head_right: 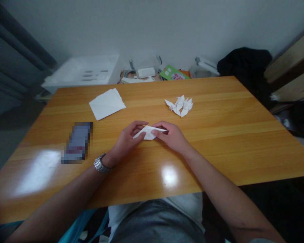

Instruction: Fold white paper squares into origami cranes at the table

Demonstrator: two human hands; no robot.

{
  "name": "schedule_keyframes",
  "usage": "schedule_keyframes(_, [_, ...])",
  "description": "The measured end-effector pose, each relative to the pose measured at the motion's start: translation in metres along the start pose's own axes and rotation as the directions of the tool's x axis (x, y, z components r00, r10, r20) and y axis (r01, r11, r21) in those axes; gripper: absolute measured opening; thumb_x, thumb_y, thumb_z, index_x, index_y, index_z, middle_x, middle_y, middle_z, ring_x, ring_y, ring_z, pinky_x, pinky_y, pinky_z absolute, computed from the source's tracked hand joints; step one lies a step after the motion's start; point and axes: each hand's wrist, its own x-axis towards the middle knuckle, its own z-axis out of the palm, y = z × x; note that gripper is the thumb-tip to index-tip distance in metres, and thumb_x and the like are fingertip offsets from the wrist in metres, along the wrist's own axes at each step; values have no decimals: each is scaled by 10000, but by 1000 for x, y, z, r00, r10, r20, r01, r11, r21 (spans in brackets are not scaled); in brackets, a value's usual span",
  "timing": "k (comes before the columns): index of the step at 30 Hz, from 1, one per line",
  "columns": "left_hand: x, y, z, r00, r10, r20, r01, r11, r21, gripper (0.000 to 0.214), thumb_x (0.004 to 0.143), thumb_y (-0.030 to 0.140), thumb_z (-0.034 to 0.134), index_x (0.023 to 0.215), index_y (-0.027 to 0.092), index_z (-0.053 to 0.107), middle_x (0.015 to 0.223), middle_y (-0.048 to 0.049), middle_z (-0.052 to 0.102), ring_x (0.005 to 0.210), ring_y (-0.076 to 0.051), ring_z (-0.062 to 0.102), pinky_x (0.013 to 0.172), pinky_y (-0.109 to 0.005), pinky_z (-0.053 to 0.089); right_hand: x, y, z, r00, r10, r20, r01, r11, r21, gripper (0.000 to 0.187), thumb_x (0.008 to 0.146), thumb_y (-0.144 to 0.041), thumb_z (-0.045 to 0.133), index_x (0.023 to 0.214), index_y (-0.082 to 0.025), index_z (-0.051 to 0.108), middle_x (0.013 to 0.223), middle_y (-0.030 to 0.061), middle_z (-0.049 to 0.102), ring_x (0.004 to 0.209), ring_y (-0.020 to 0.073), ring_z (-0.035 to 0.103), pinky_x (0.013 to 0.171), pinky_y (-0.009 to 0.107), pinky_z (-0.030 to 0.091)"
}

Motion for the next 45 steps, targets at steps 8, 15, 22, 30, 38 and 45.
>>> schedule_keyframes(8, [0,4,-1,996,-83,41,81,996,32,321,930,462,674,1029,157,669,923,-51,742,826,-163,702,717,-245,552,-1,0,1,999,-12,43,14,998,-57,286,887,-456,726,994,-194,764,968,55,772,873,212,695,784,316,526])
schedule_keyframes(15, [3,4,-2,996,-84,4,84,996,-8,310,917,455,689,980,154,650,899,-48,728,799,-151,681,696,-237,533,-1,-4,3,996,83,-10,-81,987,138,332,821,-490,792,962,-190,775,838,41,765,714,176,690,683,295,562])
schedule_keyframes(22, [3,3,-2,995,-94,39,96,994,-46,315,915,455,691,986,153,637,916,-52,717,812,-148,670,717,-242,531,-1,-4,4,991,129,-36,-115,958,264,327,795,-508,816,892,-197,791,799,28,757,673,152,693,663,283,610])
schedule_keyframes(30, [2,1,-2,994,-98,40,100,993,-58,311,911,449,697,980,151,637,913,-50,708,806,-142,660,716,-241,520,0,-5,5,986,150,-68,-120,937,327,340,757,-524,844,869,-208,792,799,27,748,698,159,696,664,292,634])
schedule_keyframes(38, [-1,11,2,980,-161,118,168,984,-56,320,874,432,742,1004,149,671,924,-48,736,795,-146,677,706,-240,534,-1,-3,2,989,136,-61,-117,963,243,343,771,-539,822,849,-207,791,775,22,736,695,166,663,654,285,576])
schedule_keyframes(45, [0,11,-1,966,-178,190,185,983,-20,325,838,433,772,983,154,688,947,-60,745,811,-160,685,709,-255,550,-3,-3,-1,994,112,-5,-109,981,157,345,833,-553,761,887,-216,807,805,30,752,730,186,669,689,300,553])
